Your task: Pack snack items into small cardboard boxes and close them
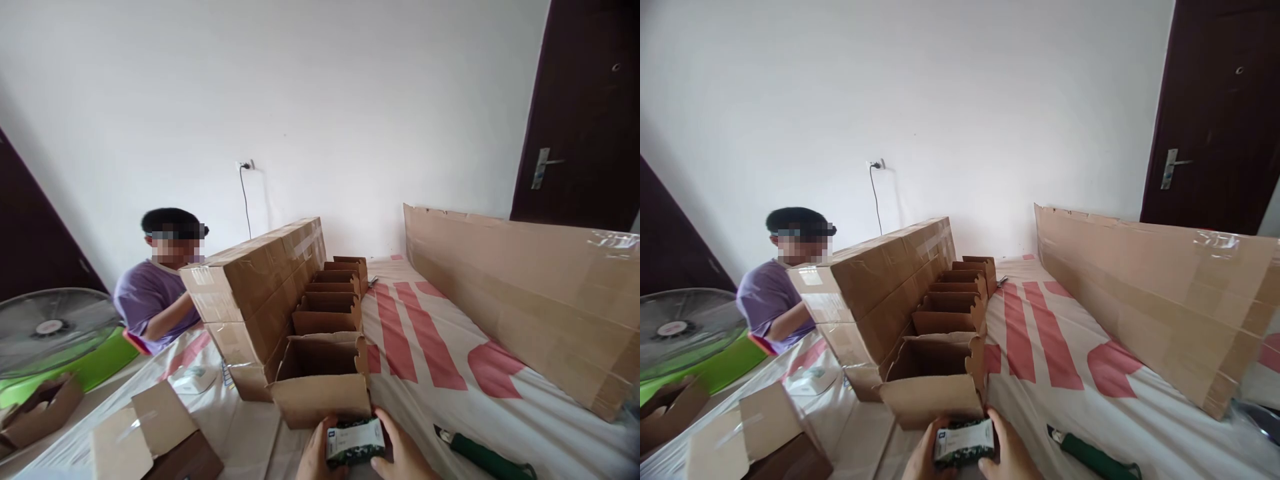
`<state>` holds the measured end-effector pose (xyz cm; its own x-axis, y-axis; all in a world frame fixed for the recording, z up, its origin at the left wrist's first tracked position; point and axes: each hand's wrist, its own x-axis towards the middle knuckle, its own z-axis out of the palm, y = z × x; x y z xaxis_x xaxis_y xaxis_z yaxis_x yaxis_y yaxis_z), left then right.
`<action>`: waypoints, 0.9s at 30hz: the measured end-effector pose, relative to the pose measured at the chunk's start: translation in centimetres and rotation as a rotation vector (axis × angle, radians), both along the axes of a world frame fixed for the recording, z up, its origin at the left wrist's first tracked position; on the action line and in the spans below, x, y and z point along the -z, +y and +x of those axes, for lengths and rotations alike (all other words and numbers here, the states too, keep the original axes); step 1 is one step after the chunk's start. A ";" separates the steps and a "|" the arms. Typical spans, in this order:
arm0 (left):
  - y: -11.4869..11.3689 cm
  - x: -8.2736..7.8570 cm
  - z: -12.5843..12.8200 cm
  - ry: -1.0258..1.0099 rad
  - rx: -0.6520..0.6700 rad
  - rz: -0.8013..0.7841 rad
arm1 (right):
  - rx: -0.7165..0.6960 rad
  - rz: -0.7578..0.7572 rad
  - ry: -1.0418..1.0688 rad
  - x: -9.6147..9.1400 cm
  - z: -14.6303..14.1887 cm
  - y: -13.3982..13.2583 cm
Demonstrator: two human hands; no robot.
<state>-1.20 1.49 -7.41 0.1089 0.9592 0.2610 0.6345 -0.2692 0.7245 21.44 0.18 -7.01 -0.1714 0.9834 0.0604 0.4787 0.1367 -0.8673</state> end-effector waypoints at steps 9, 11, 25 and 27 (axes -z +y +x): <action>-0.6 1.8 -1.0 0.118 -0.200 0.290 | -0.091 0.094 -0.229 2.6 -0.8 0.6; -0.4 1.6 -0.6 0.144 -0.205 0.240 | -0.057 0.090 -0.225 2.7 -0.9 0.4; 1.5 0.1 2.0 0.174 -0.158 0.047 | 0.103 0.179 -0.214 2.5 -1.2 0.0; 1.8 -0.3 2.5 0.199 -0.158 0.009 | 0.136 0.209 -0.208 3.0 -1.2 0.2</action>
